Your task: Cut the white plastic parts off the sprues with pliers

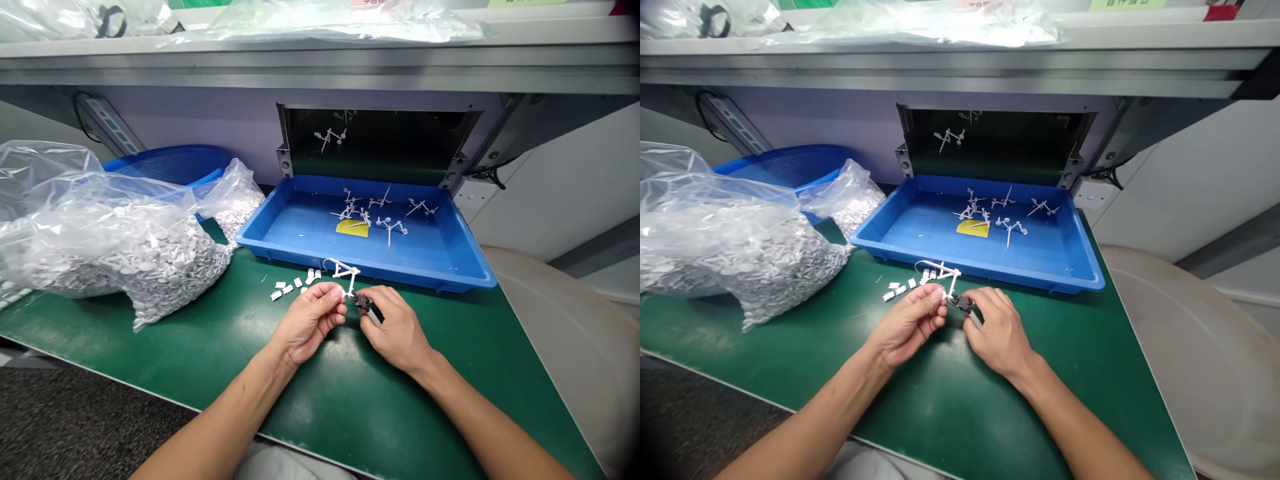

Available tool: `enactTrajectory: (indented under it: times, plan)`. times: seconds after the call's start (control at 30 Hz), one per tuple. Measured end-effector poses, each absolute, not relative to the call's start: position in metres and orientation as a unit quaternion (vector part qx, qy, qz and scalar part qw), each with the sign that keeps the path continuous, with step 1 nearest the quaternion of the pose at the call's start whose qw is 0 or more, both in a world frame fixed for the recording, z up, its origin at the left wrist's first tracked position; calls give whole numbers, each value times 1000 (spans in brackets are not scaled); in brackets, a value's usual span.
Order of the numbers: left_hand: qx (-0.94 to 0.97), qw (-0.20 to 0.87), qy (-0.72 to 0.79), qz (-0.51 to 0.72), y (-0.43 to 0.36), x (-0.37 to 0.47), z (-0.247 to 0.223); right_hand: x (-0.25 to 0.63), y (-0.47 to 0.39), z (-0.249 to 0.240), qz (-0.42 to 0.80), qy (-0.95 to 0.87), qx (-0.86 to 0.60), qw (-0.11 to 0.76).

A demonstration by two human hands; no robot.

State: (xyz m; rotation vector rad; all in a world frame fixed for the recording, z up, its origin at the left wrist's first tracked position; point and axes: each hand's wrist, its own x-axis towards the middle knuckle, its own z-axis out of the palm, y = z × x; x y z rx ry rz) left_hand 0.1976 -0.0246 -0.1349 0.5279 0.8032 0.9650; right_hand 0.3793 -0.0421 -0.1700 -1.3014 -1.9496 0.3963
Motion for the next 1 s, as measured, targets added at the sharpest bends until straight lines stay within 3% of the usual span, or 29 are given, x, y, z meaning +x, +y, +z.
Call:
enactTrajectory:
  times: [0.43, 0.8, 0.9, 1.0]
  plan:
    - [197, 803, 366, 428, -24, 204, -141, 384, -41, -175, 130, -775, -516, 340]
    - [295, 806, 359, 367, -14, 206, -133, 394, -32, -169, 207, -766, -489, 363]
    - [452, 740, 389, 310, -8, 190, -109, 401, -29, -167, 190, -712, -513, 439]
    - [604, 565, 448, 341, 6, 149, -73, 404, -29, -165, 169, -696, -511, 475]
